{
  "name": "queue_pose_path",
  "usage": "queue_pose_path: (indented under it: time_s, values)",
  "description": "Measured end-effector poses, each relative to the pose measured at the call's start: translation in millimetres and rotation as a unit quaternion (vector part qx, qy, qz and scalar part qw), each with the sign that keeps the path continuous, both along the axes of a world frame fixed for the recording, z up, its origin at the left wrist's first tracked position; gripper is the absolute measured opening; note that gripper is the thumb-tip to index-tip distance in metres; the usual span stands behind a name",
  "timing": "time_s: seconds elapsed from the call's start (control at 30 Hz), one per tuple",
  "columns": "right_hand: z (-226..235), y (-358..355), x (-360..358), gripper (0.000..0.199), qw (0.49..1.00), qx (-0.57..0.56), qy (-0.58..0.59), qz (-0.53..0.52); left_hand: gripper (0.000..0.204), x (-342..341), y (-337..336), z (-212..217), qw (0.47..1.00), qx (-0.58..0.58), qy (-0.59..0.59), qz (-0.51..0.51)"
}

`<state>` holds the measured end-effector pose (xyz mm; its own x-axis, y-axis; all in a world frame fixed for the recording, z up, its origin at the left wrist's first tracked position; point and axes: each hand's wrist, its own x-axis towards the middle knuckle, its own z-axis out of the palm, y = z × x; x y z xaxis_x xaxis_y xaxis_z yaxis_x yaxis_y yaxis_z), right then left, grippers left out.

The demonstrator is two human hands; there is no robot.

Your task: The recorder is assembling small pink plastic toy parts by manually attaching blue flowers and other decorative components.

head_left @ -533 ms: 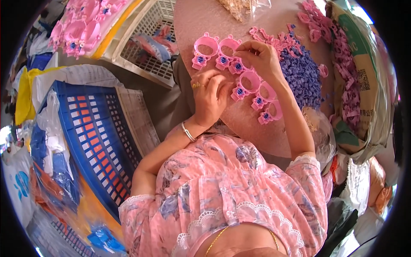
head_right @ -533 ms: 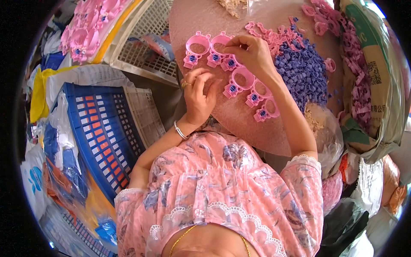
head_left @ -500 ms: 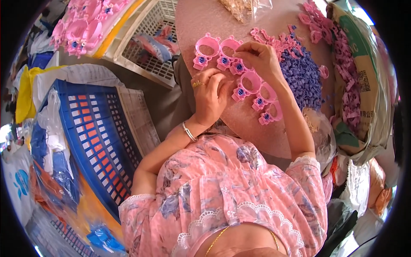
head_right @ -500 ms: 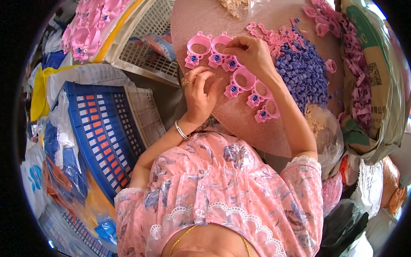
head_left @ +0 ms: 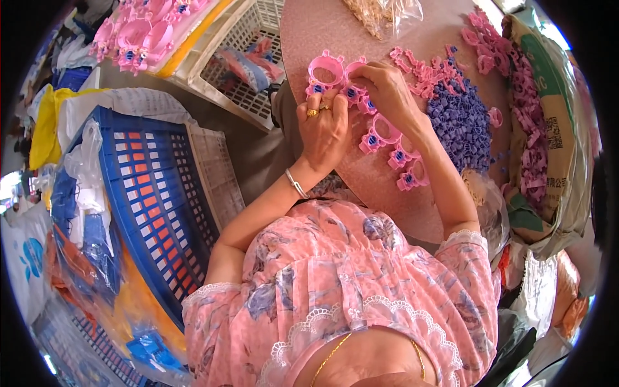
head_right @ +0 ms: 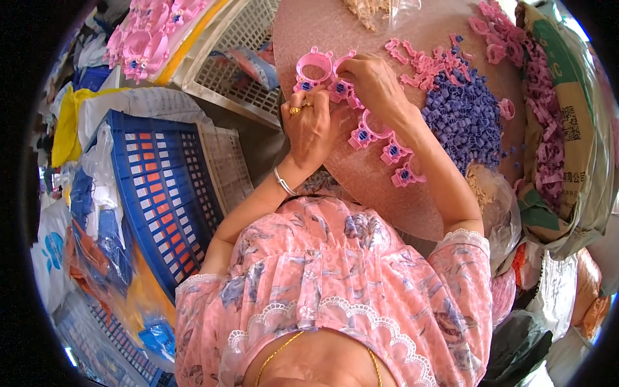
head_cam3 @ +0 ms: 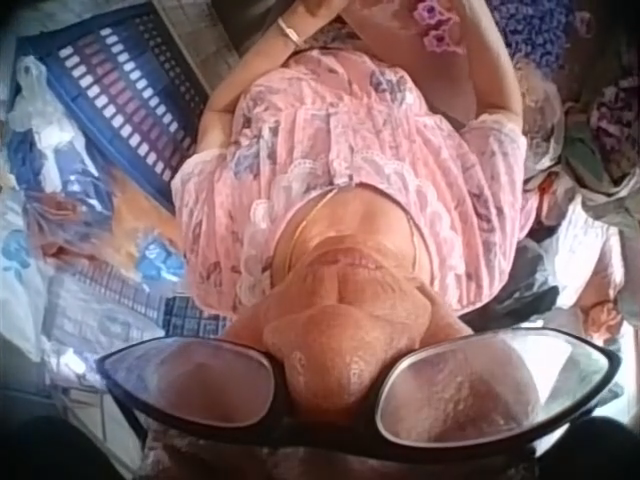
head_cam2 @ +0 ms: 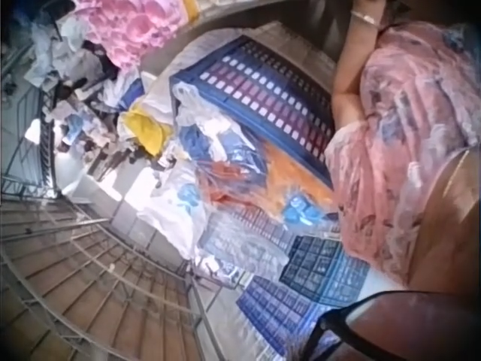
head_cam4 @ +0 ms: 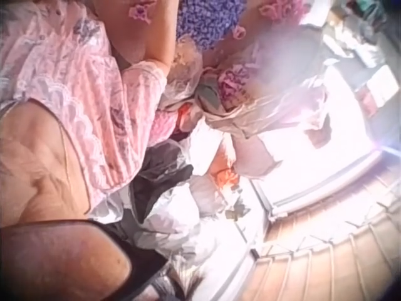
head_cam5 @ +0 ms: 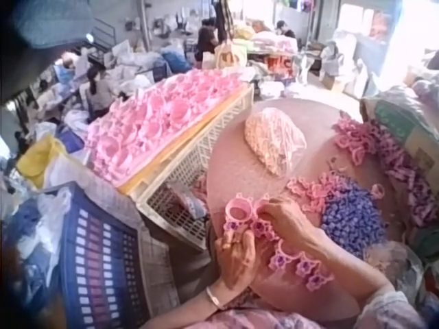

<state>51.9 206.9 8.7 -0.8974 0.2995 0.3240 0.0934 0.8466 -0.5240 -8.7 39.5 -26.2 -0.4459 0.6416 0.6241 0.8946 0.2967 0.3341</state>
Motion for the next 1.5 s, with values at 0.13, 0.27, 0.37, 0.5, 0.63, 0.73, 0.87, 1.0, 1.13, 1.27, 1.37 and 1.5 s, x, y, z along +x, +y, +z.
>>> queue_pose_path:
  time_s: [0.13, 0.27, 0.37, 0.5, 0.63, 0.73, 0.87, 1.0, 1.13, 1.27, 1.37, 1.5]
  values:
    - [3.2, -1.8, -2.3, 0.012, 0.999, 0.049, -0.017, 0.016, 0.011, -1.1, 4.5, 0.5, 1.0, -0.011, 0.005, 0.002]
    - [10.5, -10.1, -1.0, 0.014, 0.998, 0.018, -0.061, -0.024, 0.01, -1.6, 6.8, -2.9, 1.0, -0.009, 0.016, 0.006]
    - [11.7, -8.3, 3.0, 0.018, 0.992, -0.065, -0.1, -0.048, 0.01, -1.0, 5.4, -2.4, 1.0, -0.015, 0.012, 0.002]
    - [0.6, 5.5, 7.1, 0.02, 0.994, -0.098, -0.057, 0.012, 0.022, -1.5, 4.6, -6.7, 1.0, -0.012, -0.005, -0.008]
    - [5.2, 8.5, 4.8, 0.015, 0.995, 0.083, -0.002, 0.058, 0.024, -1.8, 4.9, -6.9, 1.0, -0.004, -0.015, -0.012]
    - [11.1, 4.1, 2.5, 0.014, 0.988, 0.141, 0.006, 0.069, 0.024, -2.7, 5.9, -3.5, 1.0, 0.005, 0.0, -0.009]
    - [5.7, 4.2, 1.6, 0.012, 0.985, 0.163, 0.001, 0.049, 0.027, -1.9, 5.9, 4.4, 1.0, 0.004, -0.018, -0.015]
    - [7.5, 8.1, 2.6, 0.011, 0.992, 0.121, 0.002, 0.042, 0.026, -5.6, 13.6, 8.0, 0.993, 0.019, -0.11, -0.043]
    - [3.1, 18.7, 3.1, 0.008, 0.999, 0.019, -0.008, 0.044, 0.024, -4.3, 19.0, 17.4, 0.981, 0.077, -0.169, -0.059]
    - [10.0, 15.7, 6.6, 0.007, 0.997, -0.066, -0.014, 0.024, 0.021, -6.3, 18.1, 22.9, 0.955, 0.111, -0.262, -0.083]
    - [25.9, 8.1, 14.1, 0.004, 0.998, -0.055, 0.022, 0.025, 0.022, -3.7, 13.8, 23.9, 0.945, 0.156, -0.265, -0.107]
    - [46.2, 3.0, 21.6, 0.011, 0.984, 0.149, 0.061, 0.07, 0.023, -6.9, 7.1, 12.4, 0.911, 0.202, -0.316, -0.172]
